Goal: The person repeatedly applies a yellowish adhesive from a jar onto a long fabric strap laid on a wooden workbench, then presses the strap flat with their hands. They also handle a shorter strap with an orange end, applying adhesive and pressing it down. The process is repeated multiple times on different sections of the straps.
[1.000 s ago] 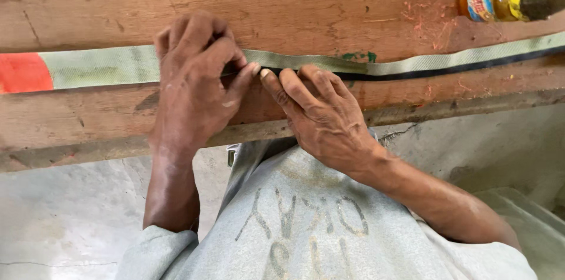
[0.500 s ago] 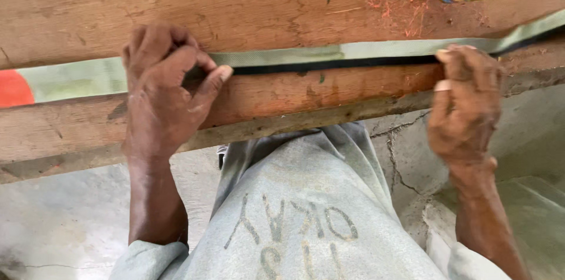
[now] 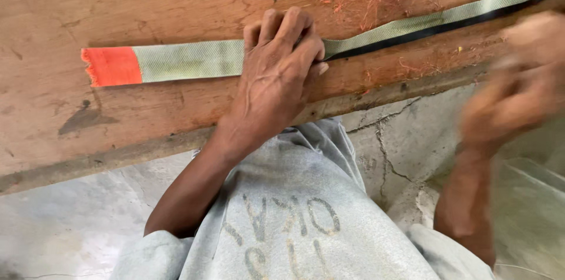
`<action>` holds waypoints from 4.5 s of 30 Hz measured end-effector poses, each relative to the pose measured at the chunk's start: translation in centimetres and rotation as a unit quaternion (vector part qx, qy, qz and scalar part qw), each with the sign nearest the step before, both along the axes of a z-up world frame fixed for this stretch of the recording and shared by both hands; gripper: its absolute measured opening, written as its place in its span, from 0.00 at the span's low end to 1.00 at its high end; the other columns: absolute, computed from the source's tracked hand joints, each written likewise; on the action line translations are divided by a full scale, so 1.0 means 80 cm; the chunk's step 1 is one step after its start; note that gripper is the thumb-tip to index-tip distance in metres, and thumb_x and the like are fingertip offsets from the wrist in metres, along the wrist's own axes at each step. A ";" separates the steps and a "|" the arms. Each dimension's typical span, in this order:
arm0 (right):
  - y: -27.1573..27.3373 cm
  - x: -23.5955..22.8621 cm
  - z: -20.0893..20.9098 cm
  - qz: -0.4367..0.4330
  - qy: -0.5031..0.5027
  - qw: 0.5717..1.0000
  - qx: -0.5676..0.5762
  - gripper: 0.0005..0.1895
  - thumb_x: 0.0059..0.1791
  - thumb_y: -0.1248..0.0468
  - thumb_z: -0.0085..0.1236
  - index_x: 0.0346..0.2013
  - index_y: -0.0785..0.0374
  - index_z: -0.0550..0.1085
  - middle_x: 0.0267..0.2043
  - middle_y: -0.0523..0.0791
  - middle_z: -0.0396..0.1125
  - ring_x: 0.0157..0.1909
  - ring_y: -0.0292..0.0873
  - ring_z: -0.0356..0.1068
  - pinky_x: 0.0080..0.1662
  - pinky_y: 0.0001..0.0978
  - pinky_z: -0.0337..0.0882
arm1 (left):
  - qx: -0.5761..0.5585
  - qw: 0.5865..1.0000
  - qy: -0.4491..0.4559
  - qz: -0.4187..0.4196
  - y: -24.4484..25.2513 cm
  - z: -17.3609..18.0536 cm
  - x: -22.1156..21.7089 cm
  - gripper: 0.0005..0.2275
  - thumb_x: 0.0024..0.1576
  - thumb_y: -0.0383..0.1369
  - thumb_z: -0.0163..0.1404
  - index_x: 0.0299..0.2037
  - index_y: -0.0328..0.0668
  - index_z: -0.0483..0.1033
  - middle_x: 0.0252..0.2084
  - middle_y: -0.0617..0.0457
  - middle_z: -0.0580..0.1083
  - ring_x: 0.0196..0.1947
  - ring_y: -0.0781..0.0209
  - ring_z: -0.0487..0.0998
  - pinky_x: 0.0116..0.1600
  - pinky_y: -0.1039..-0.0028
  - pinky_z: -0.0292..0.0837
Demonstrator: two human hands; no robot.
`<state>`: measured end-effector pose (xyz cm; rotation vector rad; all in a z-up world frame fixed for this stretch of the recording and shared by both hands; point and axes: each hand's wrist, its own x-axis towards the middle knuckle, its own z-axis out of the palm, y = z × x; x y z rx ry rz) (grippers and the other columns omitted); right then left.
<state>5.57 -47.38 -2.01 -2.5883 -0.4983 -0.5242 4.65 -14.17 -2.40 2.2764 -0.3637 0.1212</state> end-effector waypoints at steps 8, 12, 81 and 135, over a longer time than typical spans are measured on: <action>0.133 -0.018 0.015 0.229 0.175 0.954 -0.086 0.25 0.52 0.70 0.54 0.65 0.60 0.71 0.69 0.45 0.65 0.71 0.47 0.61 0.73 0.47 0.60 | 0.037 0.998 0.041 0.014 0.019 0.015 -0.015 0.06 0.60 0.33 0.61 0.40 0.44 0.76 0.46 0.53 0.66 0.49 0.53 0.66 0.56 0.61 0.58; 0.133 -0.016 0.013 0.239 0.172 0.950 -0.103 0.25 0.55 0.66 0.56 0.68 0.58 0.69 0.69 0.43 0.64 0.71 0.46 0.60 0.73 0.46 0.59 | 0.031 0.997 0.055 0.040 0.023 0.027 -0.016 0.07 0.60 0.31 0.62 0.40 0.42 0.75 0.48 0.53 0.66 0.50 0.52 0.66 0.55 0.60 0.57; 0.220 -0.023 0.045 0.312 0.222 0.909 -0.164 0.13 0.55 0.59 0.54 0.49 0.65 0.75 0.68 0.48 0.63 0.71 0.47 0.59 0.71 0.49 0.58 | 0.061 0.996 0.051 0.036 0.135 0.035 -0.042 0.11 0.61 0.39 0.61 0.37 0.42 0.74 0.49 0.54 0.68 0.52 0.52 0.68 0.57 0.60 0.58; 0.302 -0.028 0.045 0.425 0.179 0.859 -0.223 0.21 0.49 0.68 0.55 0.53 0.80 0.67 0.67 0.61 0.59 0.69 0.58 0.58 0.68 0.46 0.65 | 0.081 0.990 0.064 0.099 0.168 0.033 -0.067 0.13 0.58 0.37 0.66 0.38 0.40 0.74 0.48 0.50 0.67 0.52 0.51 0.68 0.56 0.59 0.58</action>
